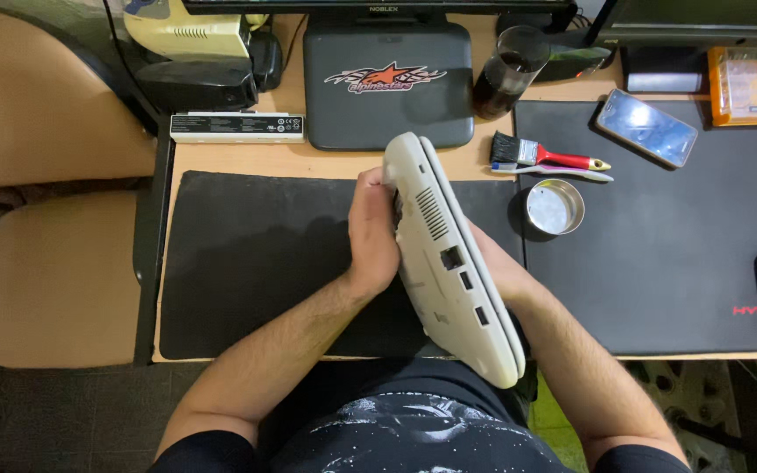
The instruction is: The person uses a screwdriver to remove screws from the bottom of a white laptop. They then flip the laptop over and use a prying tool to carefully separate the screen bezel from the display panel, eventually removing the bezel entirely.
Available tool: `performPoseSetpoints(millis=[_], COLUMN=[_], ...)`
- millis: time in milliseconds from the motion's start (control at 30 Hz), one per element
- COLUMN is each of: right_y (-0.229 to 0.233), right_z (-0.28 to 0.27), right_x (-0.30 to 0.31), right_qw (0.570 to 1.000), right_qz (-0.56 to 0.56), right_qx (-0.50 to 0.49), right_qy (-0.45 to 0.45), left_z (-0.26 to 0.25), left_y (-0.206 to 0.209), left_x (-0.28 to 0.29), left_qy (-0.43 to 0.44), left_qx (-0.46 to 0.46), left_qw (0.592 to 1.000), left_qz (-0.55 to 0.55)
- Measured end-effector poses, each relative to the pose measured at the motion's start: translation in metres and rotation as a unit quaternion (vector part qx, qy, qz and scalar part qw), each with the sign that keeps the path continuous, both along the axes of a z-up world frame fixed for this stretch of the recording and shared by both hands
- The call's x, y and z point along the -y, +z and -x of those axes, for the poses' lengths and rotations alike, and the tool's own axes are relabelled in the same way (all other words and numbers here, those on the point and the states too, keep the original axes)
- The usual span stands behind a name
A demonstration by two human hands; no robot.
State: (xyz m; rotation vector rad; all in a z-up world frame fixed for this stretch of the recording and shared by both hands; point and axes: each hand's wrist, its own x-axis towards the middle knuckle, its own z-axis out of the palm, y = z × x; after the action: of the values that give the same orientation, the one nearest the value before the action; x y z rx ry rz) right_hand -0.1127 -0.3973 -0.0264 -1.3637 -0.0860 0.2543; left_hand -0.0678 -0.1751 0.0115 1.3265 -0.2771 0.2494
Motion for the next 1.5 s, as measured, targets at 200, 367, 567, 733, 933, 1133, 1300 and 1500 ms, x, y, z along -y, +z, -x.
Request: performPoseSetpoints(millis=[200,367,567,733,933,1133,1300,1500], right_y=[-0.010,0.041,0.053,0.066,0.056,0.051,0.062,0.031], right_z=[0.002,0.007,0.008,0.016,0.037,0.066,0.093,0.115], right_x=[-0.006,-0.020,-0.025,-0.020,0.005,0.027,0.033,0.046], right_qw=[0.991,0.987,0.968,0.970,0.955,0.951,0.955,0.978], right_qz=[0.073,0.110,0.239,0.238,0.282,0.286,0.270,0.196], right_qx=[-0.083,-0.049,-0.041,-0.056,-0.080,-0.074,-0.091,-0.035], right_qy=[0.072,0.108,0.068,0.019,-0.044,-0.088,-0.080,-0.064], left_z=[0.012,0.053,0.065,0.049,0.027,0.021,0.047,0.076], left_y=[-0.012,0.111,0.101,0.030,-0.028,-0.043,0.001,0.028], left_x=[-0.028,-0.095,-0.164,-0.191,-0.187,-0.169,-0.174,-0.215], left_qy=[-0.070,-0.084,-0.059,-0.003,-0.001,-0.076,-0.128,-0.229], left_qx=[-0.056,-0.044,-0.130,-0.172,-0.099,0.018,0.185,0.274], left_qw=[0.986,0.991,0.984,0.981,0.982,0.947,0.799,0.706], left_qz=[0.139,0.092,0.110,0.088,-0.162,-0.311,-0.557,-0.612])
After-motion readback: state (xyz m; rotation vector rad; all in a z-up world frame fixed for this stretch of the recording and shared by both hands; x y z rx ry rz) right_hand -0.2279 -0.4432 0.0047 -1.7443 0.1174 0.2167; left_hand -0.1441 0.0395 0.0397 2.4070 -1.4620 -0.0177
